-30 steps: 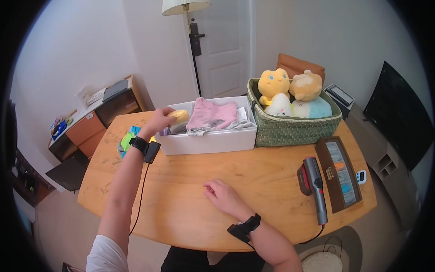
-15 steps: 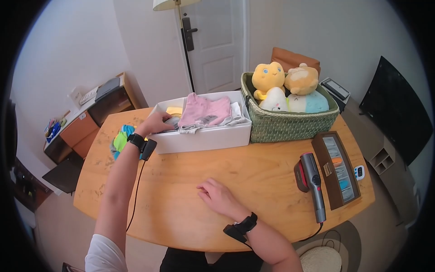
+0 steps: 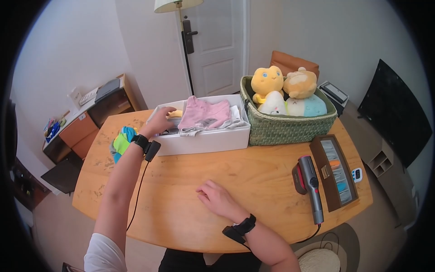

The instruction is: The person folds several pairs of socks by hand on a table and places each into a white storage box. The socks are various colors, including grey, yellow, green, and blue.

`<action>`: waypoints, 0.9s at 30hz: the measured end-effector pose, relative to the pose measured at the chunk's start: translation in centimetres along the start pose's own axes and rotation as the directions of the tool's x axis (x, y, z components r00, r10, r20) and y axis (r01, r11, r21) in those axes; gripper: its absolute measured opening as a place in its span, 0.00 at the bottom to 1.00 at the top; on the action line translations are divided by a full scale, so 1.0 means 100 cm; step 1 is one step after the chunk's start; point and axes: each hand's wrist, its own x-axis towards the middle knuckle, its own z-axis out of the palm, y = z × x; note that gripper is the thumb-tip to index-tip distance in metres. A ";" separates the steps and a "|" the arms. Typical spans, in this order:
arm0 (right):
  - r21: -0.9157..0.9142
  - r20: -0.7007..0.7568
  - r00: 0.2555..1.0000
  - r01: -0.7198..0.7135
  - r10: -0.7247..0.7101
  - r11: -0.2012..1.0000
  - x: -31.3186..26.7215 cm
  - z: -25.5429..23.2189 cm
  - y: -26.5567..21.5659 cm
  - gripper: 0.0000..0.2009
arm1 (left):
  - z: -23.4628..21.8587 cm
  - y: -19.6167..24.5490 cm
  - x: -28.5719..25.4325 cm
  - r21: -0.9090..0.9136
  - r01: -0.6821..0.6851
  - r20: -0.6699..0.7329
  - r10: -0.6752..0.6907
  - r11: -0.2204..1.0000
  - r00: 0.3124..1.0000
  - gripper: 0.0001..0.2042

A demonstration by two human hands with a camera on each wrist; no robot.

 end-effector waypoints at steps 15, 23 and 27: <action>0.049 0.003 1.000 0.005 -0.005 0.999 -0.001 0.001 -0.004 0.06 | -0.025 -0.064 -0.182 0.201 0.313 -0.447 -0.198 0.928 0.872 0.23; 0.052 0.030 0.998 -0.053 0.052 0.997 0.002 0.001 -0.008 0.06 | -0.006 -0.097 -0.212 0.019 0.354 -0.656 -0.255 0.935 0.710 0.20; 0.046 0.054 0.997 -0.065 0.062 0.997 0.002 0.001 -0.009 0.06 | -0.027 -0.093 -0.218 -0.227 0.547 -0.571 -0.565 0.806 0.595 0.18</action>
